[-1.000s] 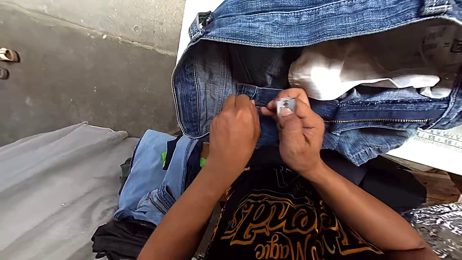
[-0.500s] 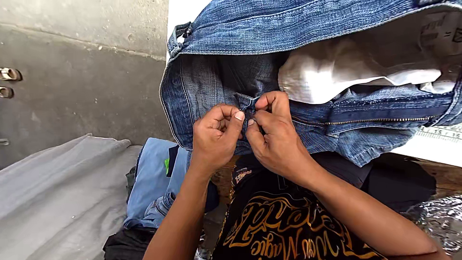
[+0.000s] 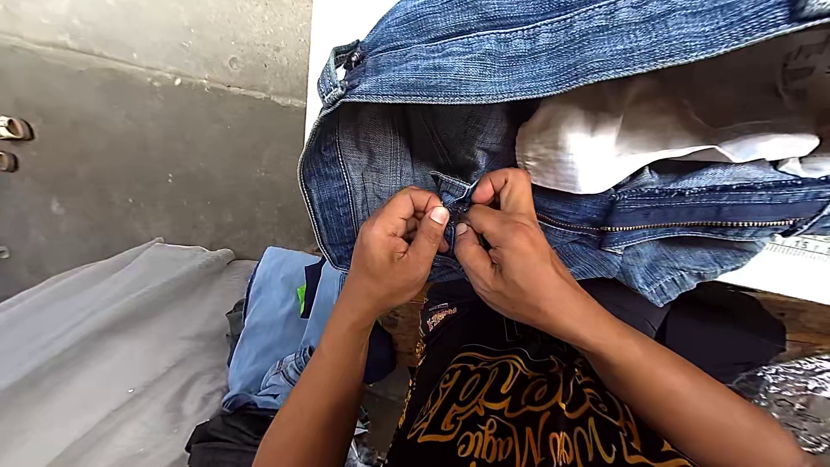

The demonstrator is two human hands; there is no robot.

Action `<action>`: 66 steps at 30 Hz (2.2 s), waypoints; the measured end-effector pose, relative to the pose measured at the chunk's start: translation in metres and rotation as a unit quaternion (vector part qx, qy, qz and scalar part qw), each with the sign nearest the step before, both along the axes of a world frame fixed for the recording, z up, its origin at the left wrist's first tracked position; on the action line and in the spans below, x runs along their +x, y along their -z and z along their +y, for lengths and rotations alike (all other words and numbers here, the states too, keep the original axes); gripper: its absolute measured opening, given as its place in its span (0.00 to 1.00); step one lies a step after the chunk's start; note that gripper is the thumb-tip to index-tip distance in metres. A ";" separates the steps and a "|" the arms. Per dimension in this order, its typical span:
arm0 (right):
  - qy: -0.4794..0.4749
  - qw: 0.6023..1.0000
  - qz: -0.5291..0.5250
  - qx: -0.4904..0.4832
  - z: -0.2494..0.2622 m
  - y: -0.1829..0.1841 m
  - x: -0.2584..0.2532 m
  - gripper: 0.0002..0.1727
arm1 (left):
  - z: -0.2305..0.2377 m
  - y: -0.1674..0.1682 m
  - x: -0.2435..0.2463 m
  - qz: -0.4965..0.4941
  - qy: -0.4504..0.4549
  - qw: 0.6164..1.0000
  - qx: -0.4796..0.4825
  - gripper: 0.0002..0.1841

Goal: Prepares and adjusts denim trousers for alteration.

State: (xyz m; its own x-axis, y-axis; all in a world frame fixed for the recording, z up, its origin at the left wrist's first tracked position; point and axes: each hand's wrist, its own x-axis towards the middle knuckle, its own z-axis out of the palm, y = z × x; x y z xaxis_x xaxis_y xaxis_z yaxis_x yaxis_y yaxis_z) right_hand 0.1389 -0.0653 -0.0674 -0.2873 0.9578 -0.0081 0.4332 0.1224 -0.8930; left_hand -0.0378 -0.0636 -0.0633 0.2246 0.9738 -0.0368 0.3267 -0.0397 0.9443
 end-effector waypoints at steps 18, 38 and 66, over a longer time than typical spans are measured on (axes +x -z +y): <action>0.035 0.987 0.147 0.055 -0.004 0.015 0.000 0.14 | -0.029 0.004 0.028 0.180 -0.166 0.969 0.033 0.08; -0.053 0.996 0.050 0.041 -0.004 0.012 0.004 0.15 | -0.030 0.016 0.006 -0.044 -0.102 0.994 0.021 0.07; -0.085 0.994 0.045 0.061 -0.005 0.014 0.006 0.16 | -0.031 0.011 0.001 -0.014 -0.079 0.997 0.000 0.11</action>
State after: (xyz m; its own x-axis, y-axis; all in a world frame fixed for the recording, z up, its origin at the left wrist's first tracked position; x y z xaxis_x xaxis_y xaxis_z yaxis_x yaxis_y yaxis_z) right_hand 0.1449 -0.0700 -0.0810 -0.4395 0.8878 0.1369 0.3169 0.2958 -0.9011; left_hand -0.0367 -0.0942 -0.0739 0.0704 0.9970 -0.0325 0.3019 0.0097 0.9533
